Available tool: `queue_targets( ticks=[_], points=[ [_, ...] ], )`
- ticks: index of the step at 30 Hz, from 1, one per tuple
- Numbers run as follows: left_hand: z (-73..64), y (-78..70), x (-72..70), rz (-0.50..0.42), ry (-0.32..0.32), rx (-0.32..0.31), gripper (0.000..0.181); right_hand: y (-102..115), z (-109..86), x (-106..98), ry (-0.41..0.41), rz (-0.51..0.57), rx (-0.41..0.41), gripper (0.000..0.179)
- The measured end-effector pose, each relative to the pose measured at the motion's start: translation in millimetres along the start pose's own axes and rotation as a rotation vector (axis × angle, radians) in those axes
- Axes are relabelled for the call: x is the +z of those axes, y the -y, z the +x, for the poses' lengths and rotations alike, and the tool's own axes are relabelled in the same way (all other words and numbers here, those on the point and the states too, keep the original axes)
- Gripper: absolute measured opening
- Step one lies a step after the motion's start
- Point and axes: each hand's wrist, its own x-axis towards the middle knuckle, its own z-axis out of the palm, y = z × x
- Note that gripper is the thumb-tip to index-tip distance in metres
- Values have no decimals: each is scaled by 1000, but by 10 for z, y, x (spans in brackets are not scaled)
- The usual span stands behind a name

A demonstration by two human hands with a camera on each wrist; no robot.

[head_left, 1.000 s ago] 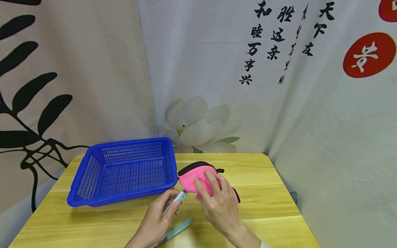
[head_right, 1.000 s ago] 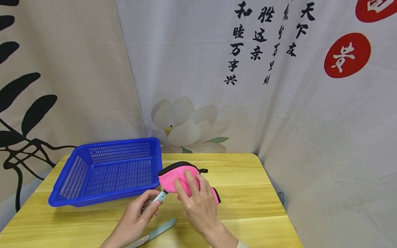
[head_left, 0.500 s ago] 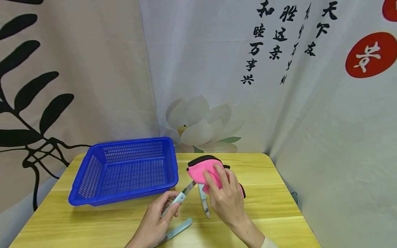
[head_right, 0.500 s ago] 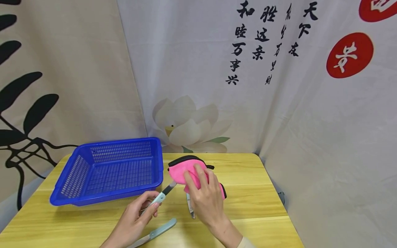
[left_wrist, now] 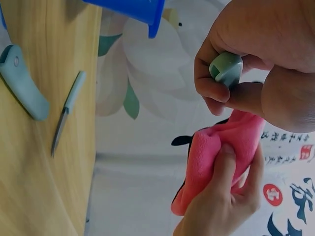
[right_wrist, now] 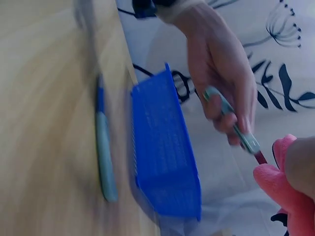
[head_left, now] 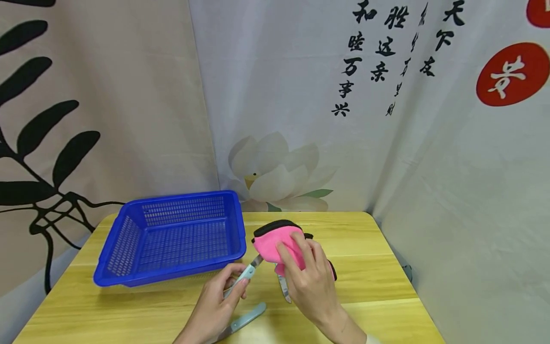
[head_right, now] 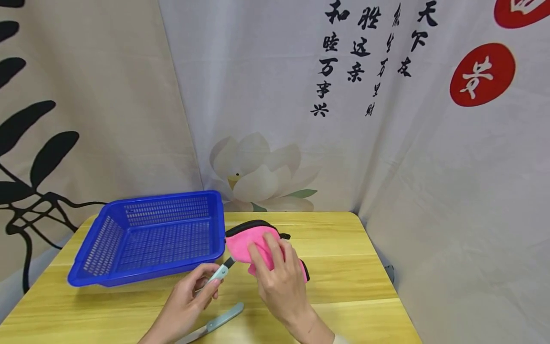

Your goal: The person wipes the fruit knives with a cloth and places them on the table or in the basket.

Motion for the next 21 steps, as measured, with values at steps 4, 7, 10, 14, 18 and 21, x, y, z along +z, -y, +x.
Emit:
queue_targets(
  ticks=[4, 7, 10, 14, 18, 21],
  points=[
    [28, -26, 17, -1, -9, 0, 14, 173, 14, 12, -48, 7, -80, 33],
    [34, -37, 33, -7, -10, 15, 13, 242, 12, 18, -47, 10, -102, 34],
    [28, -49, 45, -12, -14, 32, 12, 264, 2, 14, -15, -9, -102, 35],
    [14, -65, 54, -10, -24, 52, 14, 242, 4, 7, 20, -47, -98, 34],
    [10, -72, 51, 2, -16, 48, 14, 198, 17, 7, 50, -63, -84, 39],
    [8, -72, 39, 14, -3, 42, 14, 161, 25, 11, 60, -63, -72, 39]
  ],
)
